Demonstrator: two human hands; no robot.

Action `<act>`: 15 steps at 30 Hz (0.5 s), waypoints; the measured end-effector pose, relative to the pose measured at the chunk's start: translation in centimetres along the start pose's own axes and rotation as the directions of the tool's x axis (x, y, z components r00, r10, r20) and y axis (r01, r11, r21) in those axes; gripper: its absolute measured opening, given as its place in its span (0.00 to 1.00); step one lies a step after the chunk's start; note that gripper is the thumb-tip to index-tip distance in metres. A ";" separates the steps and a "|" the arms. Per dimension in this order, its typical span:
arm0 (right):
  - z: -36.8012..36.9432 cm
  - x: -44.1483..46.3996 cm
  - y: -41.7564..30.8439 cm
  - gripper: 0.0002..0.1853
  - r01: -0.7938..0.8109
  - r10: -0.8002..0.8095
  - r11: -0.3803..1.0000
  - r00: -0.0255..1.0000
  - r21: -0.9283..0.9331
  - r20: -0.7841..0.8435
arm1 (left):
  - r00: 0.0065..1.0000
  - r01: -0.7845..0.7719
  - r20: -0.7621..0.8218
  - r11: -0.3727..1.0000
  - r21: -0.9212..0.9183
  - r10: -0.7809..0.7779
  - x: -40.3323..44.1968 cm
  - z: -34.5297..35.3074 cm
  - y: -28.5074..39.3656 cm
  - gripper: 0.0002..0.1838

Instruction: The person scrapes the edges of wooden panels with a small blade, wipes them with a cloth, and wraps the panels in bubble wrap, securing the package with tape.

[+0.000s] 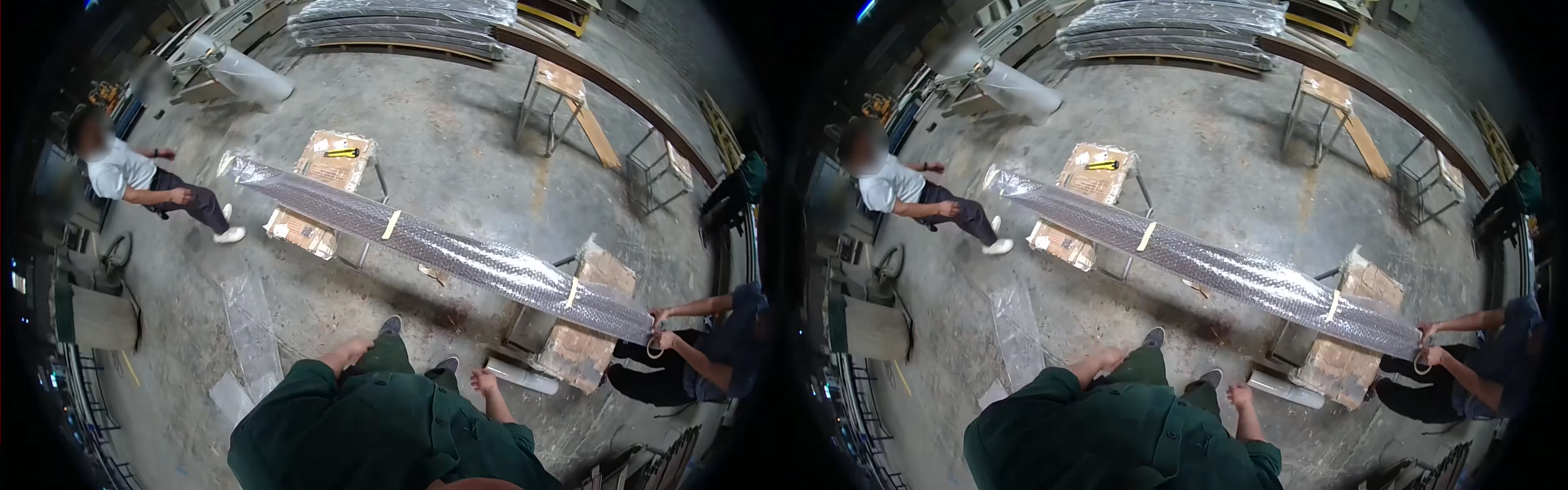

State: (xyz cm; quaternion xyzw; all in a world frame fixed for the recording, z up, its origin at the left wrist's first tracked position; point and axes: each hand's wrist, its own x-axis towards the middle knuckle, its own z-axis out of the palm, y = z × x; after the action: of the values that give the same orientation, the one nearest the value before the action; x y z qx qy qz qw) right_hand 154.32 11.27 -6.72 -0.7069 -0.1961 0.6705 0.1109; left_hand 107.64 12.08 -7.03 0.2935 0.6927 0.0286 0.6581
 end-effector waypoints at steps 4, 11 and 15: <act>-9.3 3.8 5.8 0.07 -0.093 0.101 0.994 0.986 0.063 -0.134 | 0.962 0.272 -0.162 0.709 0.651 -0.220 -3.1 9.7 2.6 0.36; -14.7 12.7 11.5 0.08 -0.258 0.223 0.913 0.964 -0.315 -0.144 | 0.959 0.251 -0.077 0.688 0.681 -0.273 -0.3 14.2 1.5 0.40; -11.1 19.7 13.7 0.08 -0.158 0.130 0.965 0.981 -0.209 -0.142 | 0.957 0.256 -0.100 0.635 0.729 -0.271 1.5 15.3 0.9 0.44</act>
State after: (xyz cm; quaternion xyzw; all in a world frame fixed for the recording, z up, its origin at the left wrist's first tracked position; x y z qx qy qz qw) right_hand 167.51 8.51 -29.41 -0.7684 -0.2093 0.6047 -0.0048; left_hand 122.26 8.17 -10.01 0.4289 0.6744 -0.3509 0.4880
